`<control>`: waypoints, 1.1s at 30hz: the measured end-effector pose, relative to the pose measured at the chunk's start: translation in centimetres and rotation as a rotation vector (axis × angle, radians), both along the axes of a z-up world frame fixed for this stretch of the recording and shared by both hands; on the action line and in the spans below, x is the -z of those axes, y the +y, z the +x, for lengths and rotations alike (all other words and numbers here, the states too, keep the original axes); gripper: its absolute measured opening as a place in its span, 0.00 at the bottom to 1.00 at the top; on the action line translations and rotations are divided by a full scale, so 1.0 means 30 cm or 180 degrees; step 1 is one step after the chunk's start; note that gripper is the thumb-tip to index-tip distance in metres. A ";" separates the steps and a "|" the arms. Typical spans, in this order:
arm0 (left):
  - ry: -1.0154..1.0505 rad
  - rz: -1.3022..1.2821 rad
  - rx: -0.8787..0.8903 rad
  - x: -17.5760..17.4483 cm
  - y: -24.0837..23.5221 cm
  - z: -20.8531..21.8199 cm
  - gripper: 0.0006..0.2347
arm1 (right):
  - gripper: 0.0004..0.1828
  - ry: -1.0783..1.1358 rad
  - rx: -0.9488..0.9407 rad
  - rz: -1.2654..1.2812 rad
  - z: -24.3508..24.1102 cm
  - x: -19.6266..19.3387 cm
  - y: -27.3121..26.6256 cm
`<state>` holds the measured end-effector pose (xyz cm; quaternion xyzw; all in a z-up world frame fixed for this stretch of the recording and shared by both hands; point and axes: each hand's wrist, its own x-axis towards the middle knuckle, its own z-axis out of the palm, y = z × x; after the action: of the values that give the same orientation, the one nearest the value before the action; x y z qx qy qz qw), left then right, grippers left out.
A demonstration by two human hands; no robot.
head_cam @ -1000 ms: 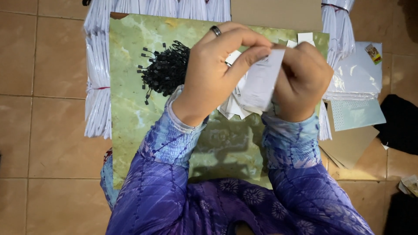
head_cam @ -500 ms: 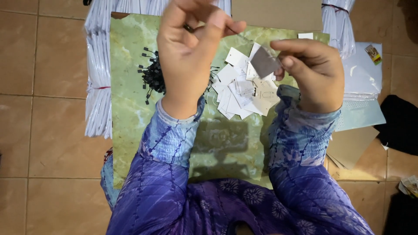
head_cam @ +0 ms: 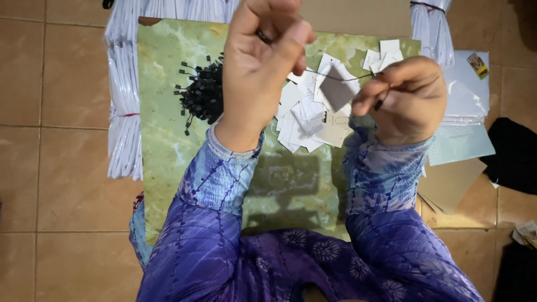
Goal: The person sits on the floor at a low table and assembles product tags by hand. They pick up small white paper tags and black plastic fasteners, then thread the fasteners through the tags to create a finished assembly.
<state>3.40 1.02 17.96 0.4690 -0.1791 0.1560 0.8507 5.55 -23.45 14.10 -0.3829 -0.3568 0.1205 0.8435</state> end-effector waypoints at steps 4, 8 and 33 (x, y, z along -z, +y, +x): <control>-0.0233 0.0138 0.0241 -0.035 -0.012 -0.016 0.06 | 0.18 0.0254 0.0667 -0.0236 -0.037 -0.001 0.021; -0.0061 0.0176 0.0335 -0.035 -0.015 -0.026 0.06 | 0.12 0.0349 0.0973 -0.0699 -0.050 -0.035 0.060; 0.0045 0.0582 0.0250 -0.039 -0.021 -0.047 0.07 | 0.20 -0.0011 0.2666 -0.1248 -0.074 -0.112 0.153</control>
<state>2.00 0.40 19.14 0.5383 -0.2048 0.1023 0.8111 3.32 -18.85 17.47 -0.6466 -0.1432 -0.1661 0.7306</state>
